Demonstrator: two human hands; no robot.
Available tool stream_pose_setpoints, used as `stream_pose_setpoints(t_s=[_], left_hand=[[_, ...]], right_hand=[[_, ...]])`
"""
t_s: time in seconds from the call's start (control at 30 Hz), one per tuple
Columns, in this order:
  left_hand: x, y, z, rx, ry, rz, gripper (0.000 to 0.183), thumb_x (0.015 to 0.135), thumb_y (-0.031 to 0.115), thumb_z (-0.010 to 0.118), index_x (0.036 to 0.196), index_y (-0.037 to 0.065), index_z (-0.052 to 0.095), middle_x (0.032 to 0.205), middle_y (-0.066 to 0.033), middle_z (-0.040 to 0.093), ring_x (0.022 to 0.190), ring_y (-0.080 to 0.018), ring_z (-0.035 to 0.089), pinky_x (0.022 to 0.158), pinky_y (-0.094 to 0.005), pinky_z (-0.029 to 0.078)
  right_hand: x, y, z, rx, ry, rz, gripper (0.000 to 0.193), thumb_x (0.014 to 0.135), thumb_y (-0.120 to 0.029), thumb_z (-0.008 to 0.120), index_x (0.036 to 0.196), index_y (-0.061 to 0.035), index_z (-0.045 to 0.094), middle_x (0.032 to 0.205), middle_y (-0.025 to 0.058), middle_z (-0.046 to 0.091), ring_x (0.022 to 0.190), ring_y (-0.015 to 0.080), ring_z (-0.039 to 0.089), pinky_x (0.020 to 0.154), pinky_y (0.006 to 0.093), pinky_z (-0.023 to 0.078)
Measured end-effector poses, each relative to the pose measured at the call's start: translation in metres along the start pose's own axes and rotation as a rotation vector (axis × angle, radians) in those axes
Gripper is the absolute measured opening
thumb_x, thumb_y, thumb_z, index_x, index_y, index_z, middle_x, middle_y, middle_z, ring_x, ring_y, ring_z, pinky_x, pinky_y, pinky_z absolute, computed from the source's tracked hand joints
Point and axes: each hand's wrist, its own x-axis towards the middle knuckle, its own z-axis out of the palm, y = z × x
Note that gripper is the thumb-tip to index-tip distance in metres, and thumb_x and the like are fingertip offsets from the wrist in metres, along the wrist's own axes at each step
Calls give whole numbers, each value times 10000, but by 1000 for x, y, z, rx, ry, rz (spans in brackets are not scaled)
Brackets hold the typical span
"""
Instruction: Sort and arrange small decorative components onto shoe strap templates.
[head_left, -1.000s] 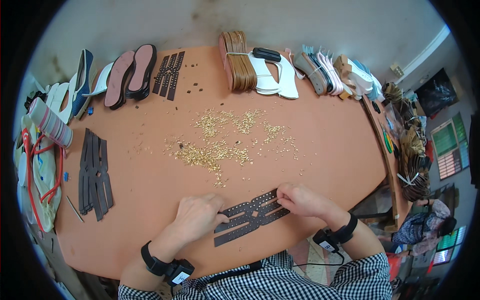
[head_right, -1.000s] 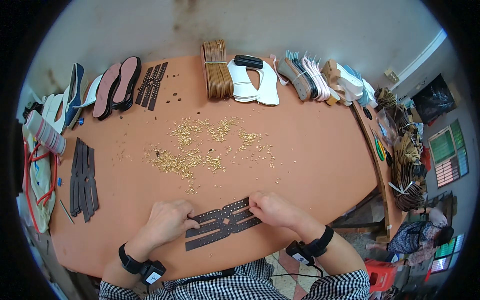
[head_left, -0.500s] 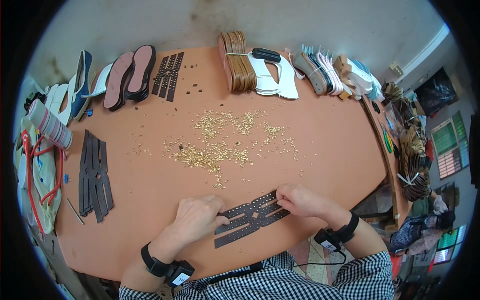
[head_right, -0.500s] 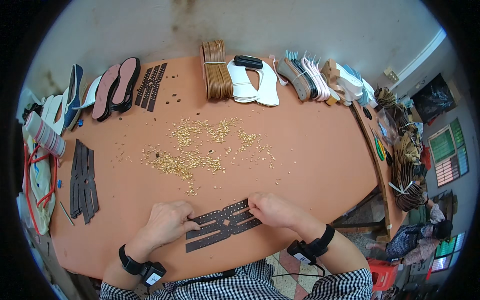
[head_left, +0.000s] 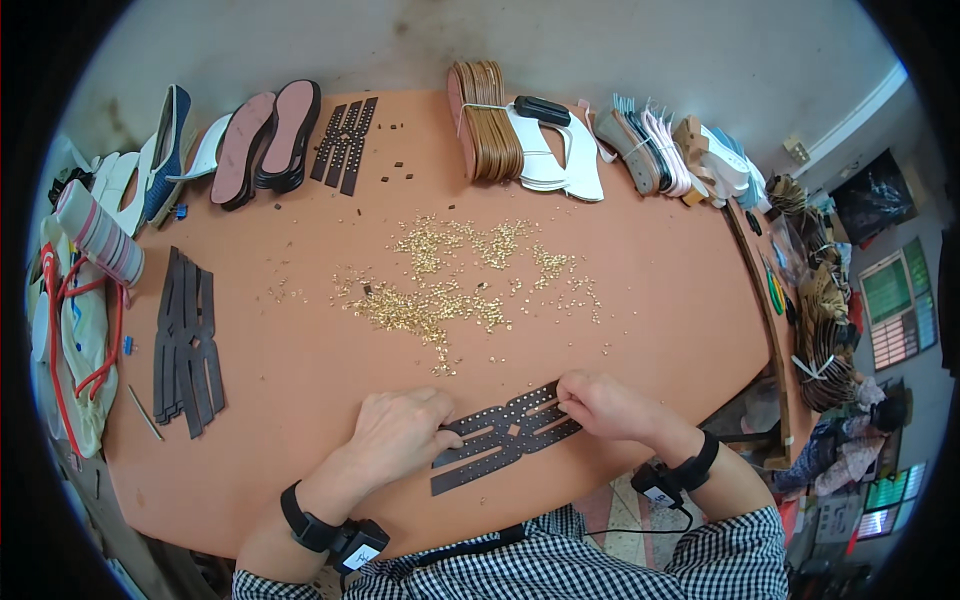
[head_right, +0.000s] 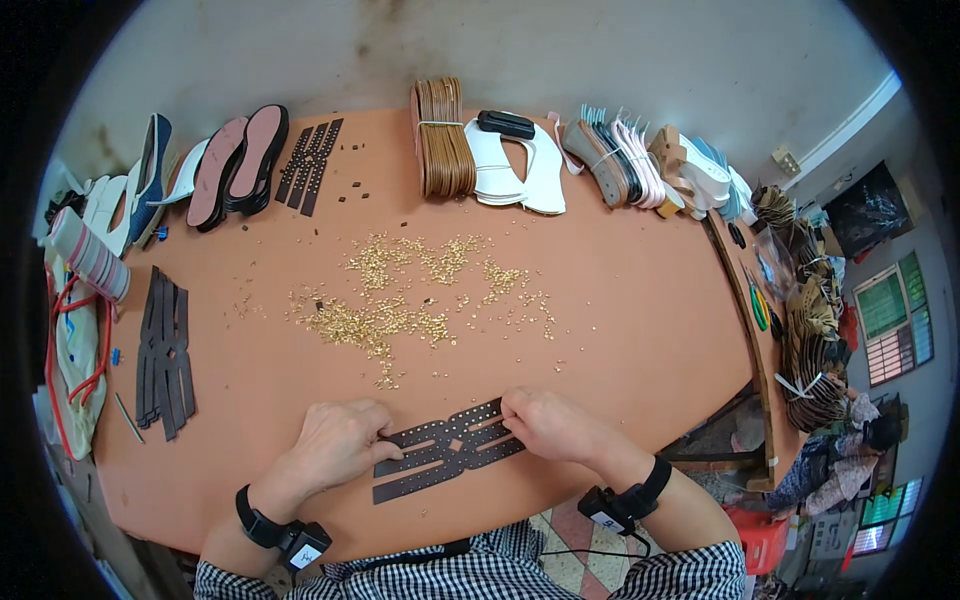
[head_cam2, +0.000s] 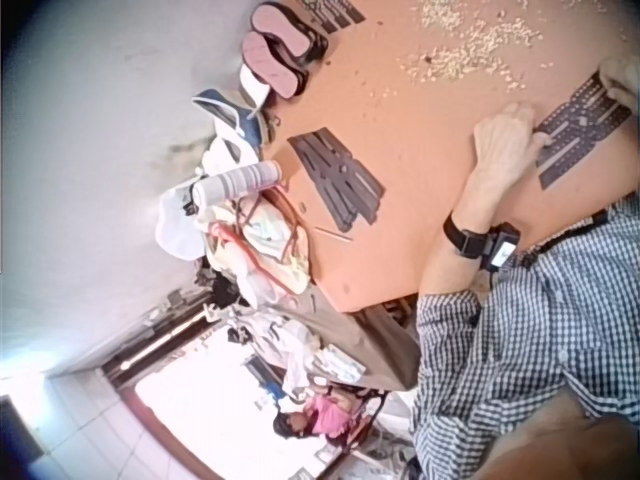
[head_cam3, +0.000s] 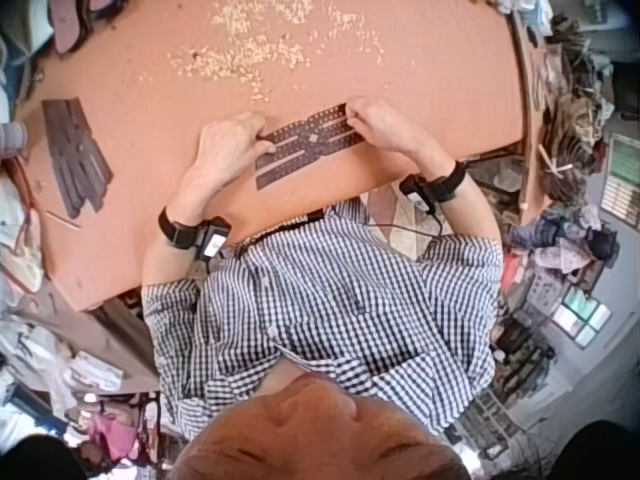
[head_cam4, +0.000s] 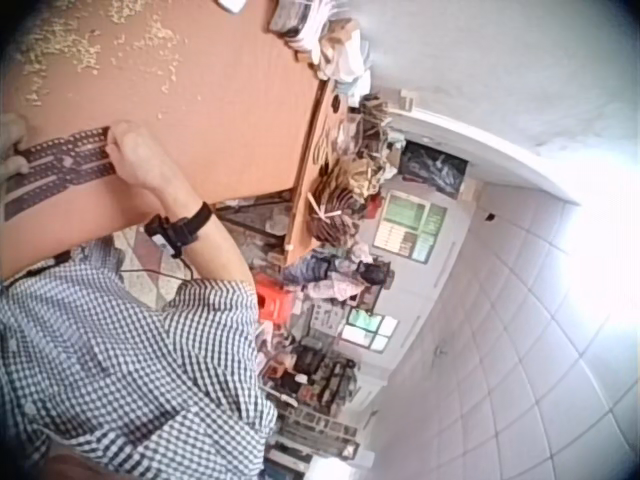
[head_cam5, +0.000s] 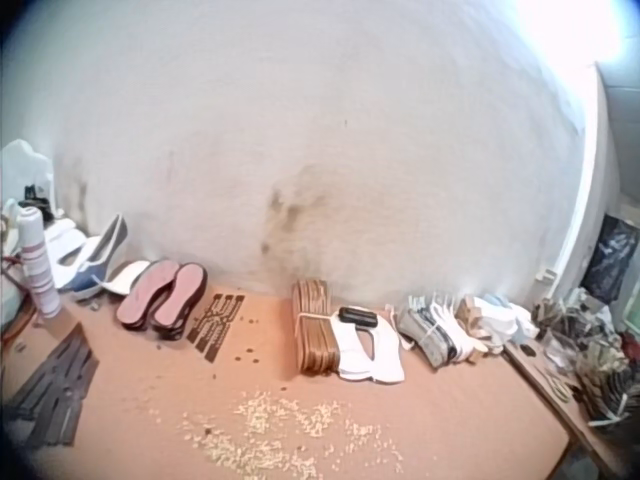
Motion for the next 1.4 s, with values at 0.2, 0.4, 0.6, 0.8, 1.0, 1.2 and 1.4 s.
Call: stream_pose_setpoints(t_s=[0.2, 0.4, 0.6, 0.8, 1.0, 1.2, 1.4], left_hand=[[1, -1, 0, -2, -6, 0, 287, 721, 321, 735, 782, 68, 614, 777, -69, 638, 704, -270, 630, 608, -379, 477], [0, -1, 0, 0, 7, 11, 286, 715, 320, 739, 778, 71, 613, 766, -67, 635, 696, -270, 629, 603, -378, 477], [1, -2, 0, -13, -9, 6, 284, 716, 319, 735, 785, 74, 609, 780, -66, 636, 716, -272, 631, 609, -384, 477], [-1, -1, 0, -7, -51, -17, 284, 736, 323, 721, 810, 75, 602, 804, -75, 633, 744, -285, 634, 611, -404, 478], [-3, -1, 8, -1, -9, -4, 281, 752, 314, 708, 831, 66, 603, 839, -99, 631, 763, -320, 633, 626, -429, 482], [2, 9, 1, 20, -44, -65, 245, 754, 285, 705, 772, 60, 611, 827, -101, 644, 766, -319, 632, 651, -422, 482], [4, 12, -3, 0, -75, -146, 218, 737, 288, 716, 718, 96, 615, 723, -81, 630, 698, -282, 618, 617, -391, 456]], right_hand=[[1, -3, 0, -32, -24, 41, 76, 855, -90, 534, 842, -16, 521, 829, 184, 607, 794, 375, 604, 696, 446, 482], [1, -1, 3, -45, -10, 38, 70, 850, -84, 529, 842, -16, 516, 825, 181, 609, 794, 385, 600, 696, 453, 476], [10, -8, -5, 15, -102, 198, 63, 833, -48, 554, 831, -9, 504, 810, 200, 604, 788, 372, 602, 683, 433, 475], [17, -6, -8, 16, -183, 226, 101, 862, -64, 579, 866, -20, 488, 689, 111, 597, 544, 194, 621, 506, 329, 479], [9, -2, -3, 122, -118, 253, 105, 865, -71, 581, 892, -9, 501, 671, 87, 584, 549, 180, 618, 508, 318, 477], [-5, 2, 6, 197, 33, 240, 136, 833, -83, 609, 923, 3, 555, 758, 138, 619, 741, 283, 620, 668, 388, 486], [-20, 3, 19, 317, 206, 192, 205, 827, -72, 601, 1004, 27, 569, 701, 117, 604, 679, 249, 618, 630, 359, 480]])
